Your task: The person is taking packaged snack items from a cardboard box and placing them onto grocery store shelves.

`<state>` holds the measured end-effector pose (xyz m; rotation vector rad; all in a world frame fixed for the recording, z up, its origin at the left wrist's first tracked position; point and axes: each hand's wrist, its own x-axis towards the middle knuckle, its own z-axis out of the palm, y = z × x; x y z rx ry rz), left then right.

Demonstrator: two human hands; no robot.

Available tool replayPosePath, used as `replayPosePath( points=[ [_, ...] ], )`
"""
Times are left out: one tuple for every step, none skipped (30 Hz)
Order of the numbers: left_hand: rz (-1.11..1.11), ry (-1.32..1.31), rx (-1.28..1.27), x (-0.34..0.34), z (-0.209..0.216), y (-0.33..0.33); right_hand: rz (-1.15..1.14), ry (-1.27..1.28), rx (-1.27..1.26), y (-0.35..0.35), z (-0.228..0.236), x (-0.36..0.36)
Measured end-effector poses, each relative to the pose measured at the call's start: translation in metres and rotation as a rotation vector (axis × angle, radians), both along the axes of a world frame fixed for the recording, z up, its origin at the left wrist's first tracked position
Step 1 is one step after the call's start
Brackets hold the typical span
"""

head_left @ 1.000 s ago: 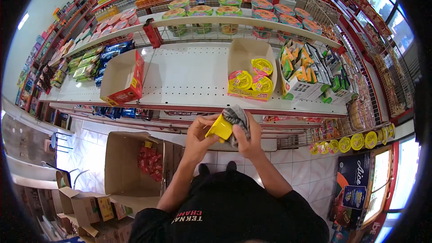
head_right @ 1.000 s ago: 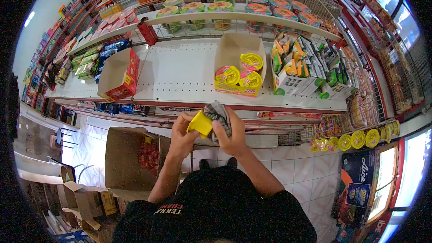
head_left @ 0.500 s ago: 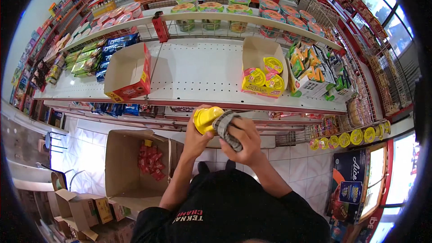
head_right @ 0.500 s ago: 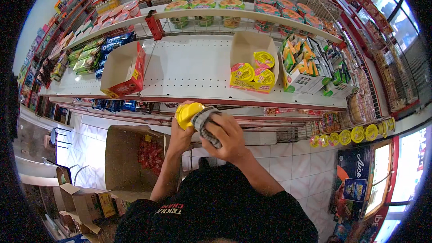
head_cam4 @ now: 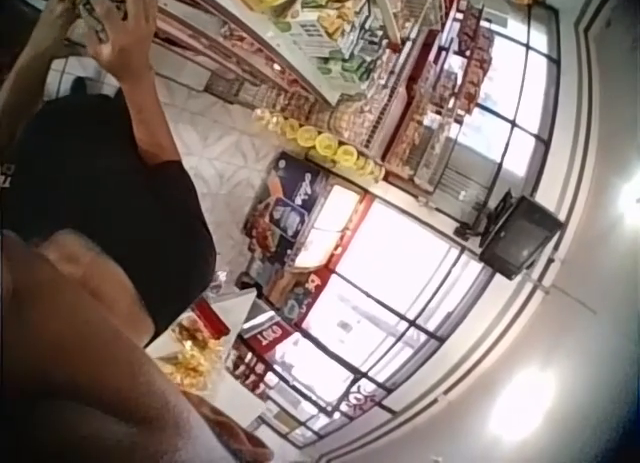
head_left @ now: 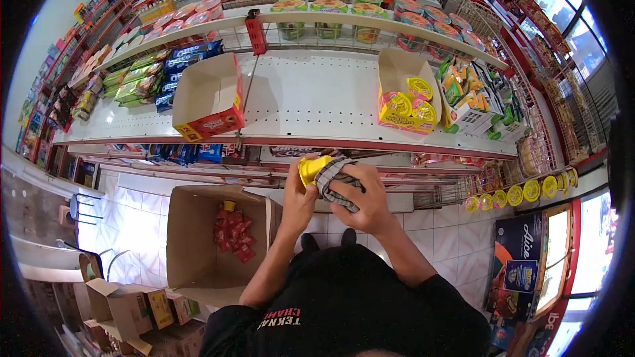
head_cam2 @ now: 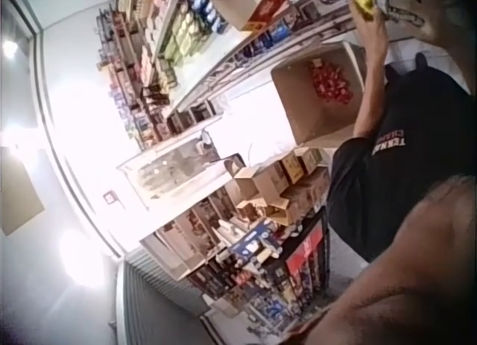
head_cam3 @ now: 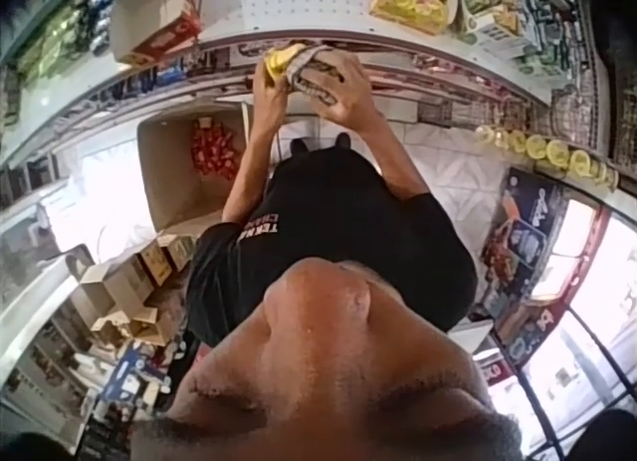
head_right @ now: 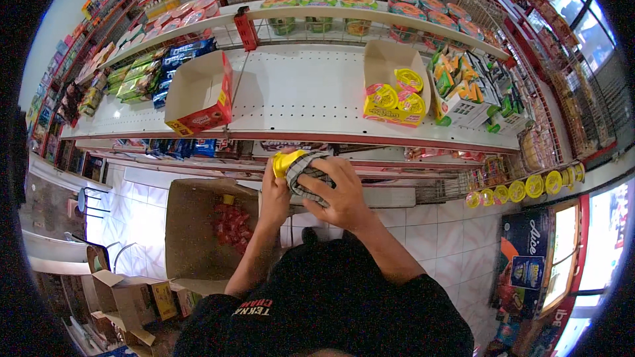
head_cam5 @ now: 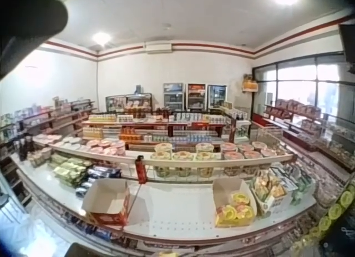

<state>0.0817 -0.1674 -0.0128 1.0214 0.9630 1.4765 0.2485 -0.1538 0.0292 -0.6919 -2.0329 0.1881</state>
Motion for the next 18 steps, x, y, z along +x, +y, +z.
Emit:
replayPosePath(
  points=[
    [-0.046,0.013,0.037,-0.005,0.002,-0.004,-0.003,-0.027,-0.013,-0.001,-0.001,-0.003],
    [-0.044,0.028,0.048,-0.007,0.003,-0.008,0.001,-0.042,-0.008,-0.002,-0.001,-0.006],
    [-0.071,-0.06,0.004,-0.01,0.004,-0.012,0.009,-0.03,0.018,-0.003,-0.001,-0.009],
    [-0.099,-0.147,-0.041,-0.012,0.005,-0.015,0.001,-0.058,0.001,-0.005,-0.001,-0.012],
    [-0.102,-0.147,-0.039,-0.017,0.004,-0.018,-0.014,-0.047,-0.005,-0.008,-0.002,-0.016],
    [-0.154,-0.226,-0.009,-0.022,0.003,-0.02,-0.034,-0.032,-0.024,-0.011,-0.002,-0.02],
    [-0.208,-0.318,0.018,-0.027,0.001,-0.022,-0.027,-0.032,-0.01,-0.015,-0.004,-0.024],
    [-0.202,-0.304,0.021,-0.031,-0.001,-0.024,-0.069,-0.015,0.043,-0.019,-0.006,-0.029],
    [-0.156,-0.239,-0.037,-0.034,-0.005,-0.024,-0.114,-0.002,0.082,-0.023,-0.008,-0.032],
    [-0.109,-0.174,-0.093,-0.037,-0.008,-0.024,-0.108,0.004,0.099,-0.025,-0.01,-0.033],
    [-0.043,-0.262,-0.249,-0.036,-0.011,-0.023,-0.063,-0.03,0.168,-0.025,-0.012,-0.033],
    [-0.029,-0.26,-0.216,-0.037,-0.013,-0.024,-0.012,-0.052,0.248,-0.025,-0.013,-0.031],
    [-0.016,-0.325,-0.244,-0.037,-0.014,-0.024,0.016,-0.07,0.281,-0.023,-0.015,-0.029],
    [-0.026,-0.403,-0.292,-0.036,-0.014,-0.024,0.005,-0.071,0.274,-0.02,-0.015,-0.025],
    [-0.022,-0.402,-0.31,-0.035,-0.013,-0.024,0.028,-0.065,0.251,-0.017,-0.014,-0.021],
    [-0.032,-0.382,-0.281,-0.035,-0.01,-0.024,0.047,0.008,0.243,-0.015,-0.012,-0.018],
    [-0.095,-0.385,-0.226,-0.034,-0.006,-0.025,0.025,0.056,0.189,-0.014,-0.01,-0.016],
    [-0.179,-0.402,-0.159,-0.033,-0.002,-0.025,0.02,-0.005,0.169,-0.014,-0.008,-0.016]
  ],
)
